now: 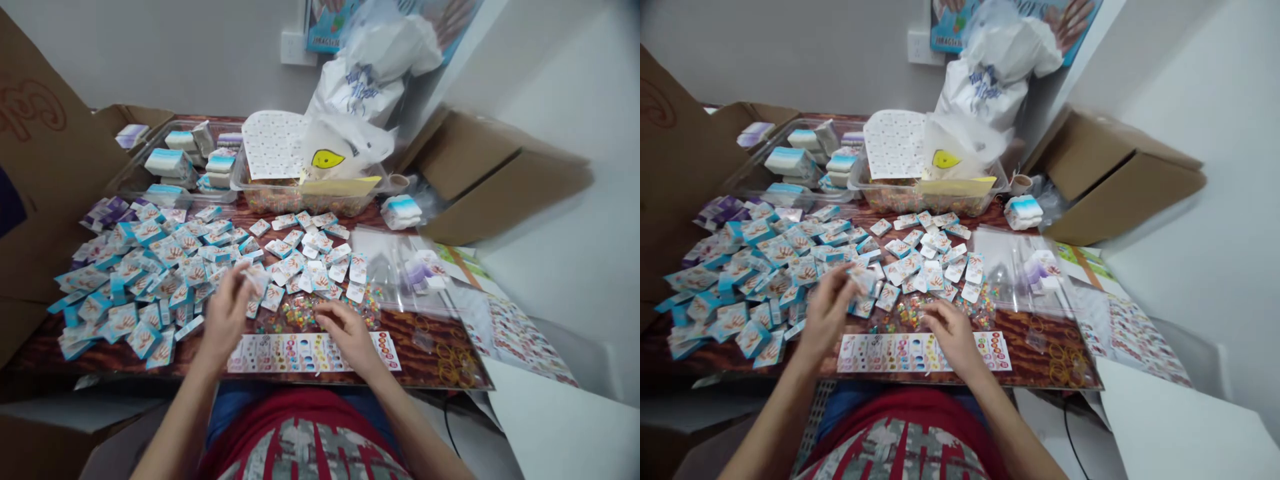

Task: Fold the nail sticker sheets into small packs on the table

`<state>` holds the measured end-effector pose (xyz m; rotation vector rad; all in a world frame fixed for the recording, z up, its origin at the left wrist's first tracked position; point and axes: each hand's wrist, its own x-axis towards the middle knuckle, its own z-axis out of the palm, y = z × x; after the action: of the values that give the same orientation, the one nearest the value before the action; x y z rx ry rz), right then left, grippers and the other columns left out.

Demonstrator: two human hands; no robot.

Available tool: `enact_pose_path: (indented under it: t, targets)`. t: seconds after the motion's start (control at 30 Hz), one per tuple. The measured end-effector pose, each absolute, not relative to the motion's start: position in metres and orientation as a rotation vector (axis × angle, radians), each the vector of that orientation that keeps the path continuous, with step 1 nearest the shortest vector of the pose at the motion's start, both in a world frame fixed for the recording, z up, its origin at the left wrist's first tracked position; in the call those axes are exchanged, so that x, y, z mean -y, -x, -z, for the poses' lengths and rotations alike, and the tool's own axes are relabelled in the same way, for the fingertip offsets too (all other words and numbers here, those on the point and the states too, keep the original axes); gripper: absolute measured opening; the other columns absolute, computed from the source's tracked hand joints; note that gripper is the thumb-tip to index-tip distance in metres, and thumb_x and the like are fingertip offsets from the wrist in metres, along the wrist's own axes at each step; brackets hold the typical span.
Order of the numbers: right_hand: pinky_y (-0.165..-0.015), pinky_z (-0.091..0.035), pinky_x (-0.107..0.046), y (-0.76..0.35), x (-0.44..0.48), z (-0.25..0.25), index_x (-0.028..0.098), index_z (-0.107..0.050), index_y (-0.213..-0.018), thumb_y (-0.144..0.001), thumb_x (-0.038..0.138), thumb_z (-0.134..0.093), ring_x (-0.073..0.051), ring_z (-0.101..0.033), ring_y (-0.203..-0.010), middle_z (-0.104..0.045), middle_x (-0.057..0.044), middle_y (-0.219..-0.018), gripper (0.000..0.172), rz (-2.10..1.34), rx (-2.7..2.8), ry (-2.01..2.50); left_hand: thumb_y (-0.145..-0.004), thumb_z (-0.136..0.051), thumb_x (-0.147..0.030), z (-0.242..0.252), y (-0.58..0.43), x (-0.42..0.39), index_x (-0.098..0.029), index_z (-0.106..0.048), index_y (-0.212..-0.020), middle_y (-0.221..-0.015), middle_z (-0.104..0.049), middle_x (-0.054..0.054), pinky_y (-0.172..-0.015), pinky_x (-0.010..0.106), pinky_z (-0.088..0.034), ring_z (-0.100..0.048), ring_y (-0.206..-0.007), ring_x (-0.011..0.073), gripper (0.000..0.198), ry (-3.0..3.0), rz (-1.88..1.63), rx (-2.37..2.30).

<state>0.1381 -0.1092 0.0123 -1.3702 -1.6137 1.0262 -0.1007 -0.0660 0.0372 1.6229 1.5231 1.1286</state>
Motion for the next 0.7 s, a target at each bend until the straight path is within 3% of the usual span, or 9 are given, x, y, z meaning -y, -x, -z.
enact_pose_path:
  t: [0.1, 0.17, 0.23, 0.3, 0.43, 0.57, 0.7]
  targets:
    - [-0.078, -0.045, -0.034, -0.147, 0.126, -0.007, 0.019, -0.063, -0.079, -0.088, 0.014, -0.055, -0.02, -0.057, -0.083, -0.062, -0.003, -0.081, 0.013, -0.978, 1.931, 1.477, -0.094, -0.051, -0.032, -0.061, 0.136, 0.048, -0.02, -0.053, -0.129, -0.111, -0.063, 0.009, -0.095, 0.041, -0.045, -0.06, -0.103, 0.0244, 0.037, -1.88, -1.353, -1.902]
    - [-0.082, -0.044, -0.038, -0.149, 0.138, -0.002, 0.019, -0.063, -0.086, -0.085, 0.013, -0.06, -0.024, -0.054, -0.09, -0.062, -0.006, -0.09, 0.006, -0.855, 2.149, 1.526, -0.092, -0.056, -0.029, -0.071, 0.144, 0.044, -0.017, -0.054, -0.129, -0.132, -0.054, 0.016, -0.108, 0.047, -0.034, -0.047, -0.126, 0.0304, 0.039, -2.058, -1.4, -2.052]
    - [-0.085, -0.044, -0.041, -0.148, 0.147, 0.002, 0.018, -0.062, -0.102, -0.08, 0.015, -0.069, -0.028, -0.05, -0.098, -0.06, -0.01, -0.103, 0.023, -0.697, 2.292, 1.593, -0.091, -0.057, -0.026, -0.072, 0.137, 0.051, -0.015, -0.054, -0.129, -0.14, -0.047, 0.017, -0.112, 0.048, -0.029, -0.039, -0.133, 0.0313, 0.04, -2.15, -1.416, -2.038]
    - [-0.086, -0.043, -0.043, -0.145, 0.151, 0.006, 0.017, -0.06, -0.108, -0.074, 0.016, -0.076, -0.03, -0.048, -0.101, -0.058, -0.012, -0.112, 0.037, -0.587, 2.372, 1.658, -0.093, -0.054, -0.022, -0.063, 0.119, 0.065, -0.017, -0.055, -0.126, -0.133, -0.054, 0.015, -0.109, 0.046, -0.034, -0.046, -0.128, 0.0277, 0.033, -2.172, -1.369, -1.854]
    - [-0.084, -0.042, -0.041, -0.143, 0.144, 0.012, 0.017, -0.058, -0.093, -0.07, 0.017, -0.079, -0.03, -0.049, -0.099, -0.058, -0.011, -0.106, 0.031, -0.527, 2.413, 1.699, -0.095, -0.048, -0.017, -0.034, 0.075, 0.098, -0.018, -0.058, -0.114, -0.11, -0.065, 0.009, -0.093, 0.035, -0.047, -0.059, -0.107, 0.0206, 0.021, -2.183, -0.981, -1.306]
    - [-0.074, -0.04, -0.03, -0.149, 0.128, 0.012, 0.018, -0.056, -0.075, -0.076, 0.011, -0.069, -0.022, -0.054, -0.086, -0.062, -0.004, -0.086, 0.016, -0.807, 2.332, 1.64, -0.095, -0.047, -0.015, -0.012, 0.056, 0.115, -0.017, -0.059, -0.11, -0.103, -0.066, 0.009, -0.086, 0.034, -0.05, -0.059, -0.098, 0.0208, 0.019, -2.159, -0.653, -1.135]
    - [-0.066, -0.036, -0.025, -0.158, 0.114, 0.007, 0.017, -0.061, -0.068, -0.081, 0.013, -0.063, -0.016, -0.057, -0.071, -0.064, -0.001, -0.072, 0.014, -1.143, 2.225, 1.608, -0.093, -0.052, -0.016, -0.007, 0.056, 0.115, -0.017, -0.06, -0.107, -0.097, -0.067, 0.008, -0.087, 0.041, -0.048, -0.06, -0.094, 0.0232, 0.016, -2.214, -0.507, -1.18]
